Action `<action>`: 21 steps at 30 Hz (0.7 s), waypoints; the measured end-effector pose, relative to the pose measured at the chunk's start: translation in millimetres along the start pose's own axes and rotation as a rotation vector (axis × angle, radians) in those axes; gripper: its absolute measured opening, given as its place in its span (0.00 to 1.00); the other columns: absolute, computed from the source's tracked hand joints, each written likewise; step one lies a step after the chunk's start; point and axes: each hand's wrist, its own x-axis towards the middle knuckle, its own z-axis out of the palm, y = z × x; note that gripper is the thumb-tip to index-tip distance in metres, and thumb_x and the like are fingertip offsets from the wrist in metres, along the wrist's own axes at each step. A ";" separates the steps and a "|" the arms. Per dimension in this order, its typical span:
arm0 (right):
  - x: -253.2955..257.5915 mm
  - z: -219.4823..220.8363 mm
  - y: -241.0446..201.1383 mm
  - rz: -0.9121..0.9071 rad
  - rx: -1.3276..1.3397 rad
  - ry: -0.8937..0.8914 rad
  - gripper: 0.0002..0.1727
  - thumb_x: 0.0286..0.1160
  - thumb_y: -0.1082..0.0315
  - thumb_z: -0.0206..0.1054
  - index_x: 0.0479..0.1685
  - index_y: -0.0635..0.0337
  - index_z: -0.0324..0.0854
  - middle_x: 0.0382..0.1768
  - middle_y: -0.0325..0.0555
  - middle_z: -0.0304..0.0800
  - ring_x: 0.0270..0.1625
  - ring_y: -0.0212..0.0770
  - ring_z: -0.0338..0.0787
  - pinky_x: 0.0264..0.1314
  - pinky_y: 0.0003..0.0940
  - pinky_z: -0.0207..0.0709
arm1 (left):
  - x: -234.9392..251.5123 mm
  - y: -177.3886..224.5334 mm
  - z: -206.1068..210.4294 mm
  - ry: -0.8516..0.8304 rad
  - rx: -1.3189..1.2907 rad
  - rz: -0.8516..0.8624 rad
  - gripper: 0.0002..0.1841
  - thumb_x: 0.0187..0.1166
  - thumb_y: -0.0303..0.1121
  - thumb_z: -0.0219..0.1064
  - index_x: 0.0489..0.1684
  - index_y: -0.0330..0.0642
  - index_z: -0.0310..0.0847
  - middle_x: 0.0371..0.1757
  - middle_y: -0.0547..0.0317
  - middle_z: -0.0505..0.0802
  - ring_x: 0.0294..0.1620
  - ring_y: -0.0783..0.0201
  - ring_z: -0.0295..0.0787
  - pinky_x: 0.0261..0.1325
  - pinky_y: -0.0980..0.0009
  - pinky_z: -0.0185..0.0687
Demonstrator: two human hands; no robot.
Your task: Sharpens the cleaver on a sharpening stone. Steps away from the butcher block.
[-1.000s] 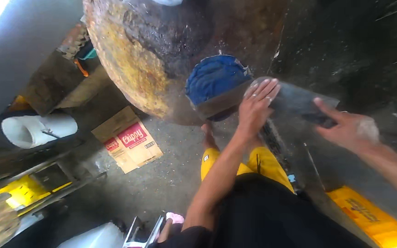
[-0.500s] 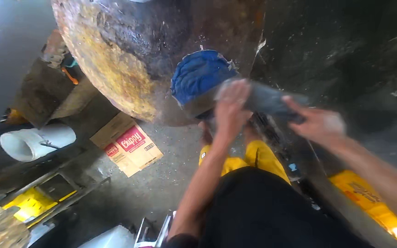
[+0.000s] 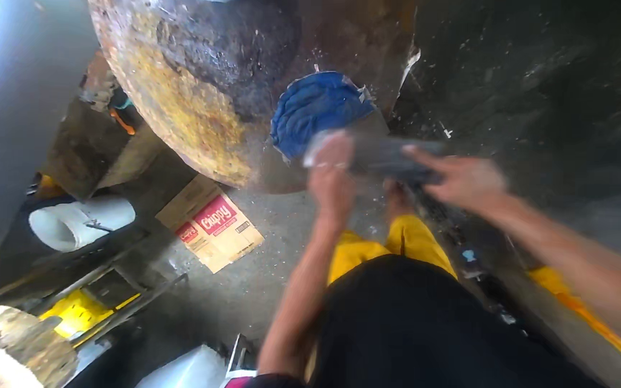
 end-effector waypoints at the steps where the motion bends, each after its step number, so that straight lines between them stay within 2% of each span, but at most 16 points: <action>1: -15.8 -9.9 36.5 0.091 -0.029 0.044 0.47 0.74 0.52 0.73 0.90 0.05 0.50 0.50 0.62 0.94 0.42 0.71 0.92 0.36 0.74 0.78 | 17.4 28.5 27.8 -0.038 -0.037 0.078 0.31 0.61 0.38 0.82 0.69 0.44 0.87 0.77 0.53 0.87 0.83 0.54 0.77 0.89 0.54 0.63; 2: -25.8 -17.5 60.3 0.140 -0.051 0.098 0.47 0.73 0.54 0.74 0.91 0.11 0.53 0.49 0.66 0.93 0.43 0.74 0.91 0.37 0.76 0.76 | 31.7 47.8 47.4 -0.066 -0.090 0.132 0.31 0.60 0.35 0.82 0.70 0.45 0.87 0.78 0.57 0.86 0.85 0.56 0.75 0.91 0.55 0.59; 3: -29.3 -23.9 64.3 0.164 -0.065 0.126 0.46 0.72 0.57 0.75 0.92 0.18 0.57 0.48 0.69 0.92 0.43 0.77 0.90 0.38 0.77 0.75 | 38.3 53.7 56.4 -0.078 -0.115 0.165 0.32 0.60 0.32 0.82 0.71 0.46 0.87 0.79 0.59 0.85 0.85 0.59 0.74 0.91 0.57 0.58; 4: -24.6 -26.1 49.6 0.166 -0.073 0.115 0.46 0.72 0.58 0.76 0.92 0.21 0.58 0.48 0.70 0.92 0.44 0.78 0.90 0.40 0.78 0.74 | 35.1 44.2 50.8 -0.092 -0.116 0.171 0.32 0.62 0.33 0.81 0.73 0.47 0.85 0.80 0.61 0.84 0.86 0.60 0.72 0.92 0.57 0.59; 5: -10.4 -21.6 21.4 0.140 -0.074 0.077 0.46 0.71 0.57 0.75 0.92 0.20 0.57 0.48 0.68 0.93 0.44 0.76 0.91 0.40 0.77 0.75 | 25.4 20.0 31.5 -0.105 -0.080 0.146 0.32 0.64 0.34 0.80 0.75 0.49 0.84 0.82 0.62 0.82 0.87 0.60 0.71 0.91 0.56 0.60; 6: 8.2 -10.2 -14.9 0.086 -0.073 0.015 0.47 0.71 0.54 0.73 0.92 0.15 0.55 0.46 0.63 0.94 0.43 0.72 0.92 0.39 0.74 0.77 | 7.7 -13.6 -0.2 -0.152 -0.027 0.085 0.33 0.67 0.36 0.80 0.79 0.50 0.80 0.85 0.63 0.79 0.89 0.59 0.67 0.92 0.55 0.59; 7: 27.3 5.2 -54.5 -0.013 -0.066 -0.033 0.47 0.69 0.53 0.71 0.91 0.10 0.52 0.42 0.59 0.95 0.39 0.67 0.92 0.35 0.70 0.78 | -12.0 -50.2 -35.7 -0.152 0.042 0.019 0.34 0.67 0.38 0.81 0.79 0.51 0.80 0.85 0.63 0.78 0.89 0.59 0.68 0.91 0.53 0.62; 9: 61.3 25.4 -130.3 -0.219 -0.011 -0.153 0.49 0.69 0.54 0.69 0.90 0.04 0.47 0.40 0.57 0.93 0.38 0.65 0.91 0.35 0.67 0.78 | -47.2 -111.7 -98.8 -0.125 0.141 -0.132 0.33 0.66 0.40 0.83 0.77 0.50 0.82 0.84 0.60 0.80 0.87 0.57 0.70 0.91 0.50 0.63; 11: 74.1 34.2 -165.4 -0.362 0.006 -0.228 0.50 0.73 0.57 0.67 0.91 0.04 0.41 0.39 0.55 0.91 0.40 0.63 0.90 0.38 0.64 0.79 | -64.6 -132.8 -122.3 -0.032 0.170 -0.231 0.33 0.61 0.38 0.85 0.72 0.44 0.85 0.80 0.53 0.84 0.85 0.52 0.74 0.89 0.47 0.64; 12: 70.0 35.0 -160.6 -0.384 0.021 -0.203 0.51 0.73 0.58 0.68 0.91 0.04 0.42 0.39 0.53 0.91 0.39 0.61 0.89 0.38 0.62 0.79 | -62.6 -124.0 -119.3 -0.008 0.172 -0.241 0.33 0.60 0.36 0.85 0.71 0.41 0.86 0.79 0.50 0.84 0.85 0.50 0.75 0.89 0.47 0.64; 14: 50.9 26.3 -109.4 -0.300 0.056 -0.074 0.50 0.70 0.58 0.71 0.90 0.05 0.50 0.39 0.53 0.93 0.35 0.61 0.90 0.33 0.64 0.79 | -39.4 -83.0 -82.5 0.006 0.137 -0.157 0.31 0.62 0.34 0.84 0.69 0.37 0.86 0.78 0.44 0.84 0.83 0.45 0.77 0.87 0.46 0.66; 16: 5.8 12.8 -33.0 -0.089 0.006 -0.008 0.47 0.74 0.55 0.70 0.90 0.05 0.48 0.46 0.56 0.93 0.38 0.64 0.92 0.33 0.67 0.80 | -16.4 -23.9 -24.5 -0.010 0.034 -0.006 0.29 0.65 0.34 0.81 0.69 0.39 0.86 0.77 0.46 0.85 0.82 0.48 0.77 0.87 0.49 0.66; 18: -37.3 -9.1 31.9 0.156 -0.037 0.065 0.46 0.77 0.55 0.71 0.91 0.08 0.50 0.48 0.64 0.94 0.40 0.72 0.91 0.35 0.73 0.77 | 19.3 31.9 41.7 0.019 -0.134 0.153 0.28 0.60 0.32 0.81 0.66 0.44 0.90 0.74 0.54 0.89 0.80 0.54 0.80 0.87 0.54 0.66; 19: -54.3 -16.0 49.3 0.231 -0.062 0.108 0.46 0.76 0.57 0.71 0.93 0.12 0.50 0.45 0.68 0.93 0.39 0.75 0.90 0.34 0.75 0.75 | 33.7 52.3 62.7 -0.008 -0.206 0.212 0.30 0.58 0.26 0.81 0.67 0.44 0.89 0.74 0.56 0.89 0.82 0.56 0.79 0.89 0.56 0.63; 21: -69.3 -17.9 46.7 0.289 -0.106 0.155 0.47 0.74 0.58 0.72 0.94 0.19 0.52 0.42 0.71 0.91 0.38 0.76 0.90 0.34 0.73 0.75 | 43.0 62.0 69.4 -0.090 -0.257 0.280 0.33 0.58 0.23 0.80 0.72 0.44 0.86 0.79 0.58 0.85 0.85 0.58 0.74 0.91 0.57 0.59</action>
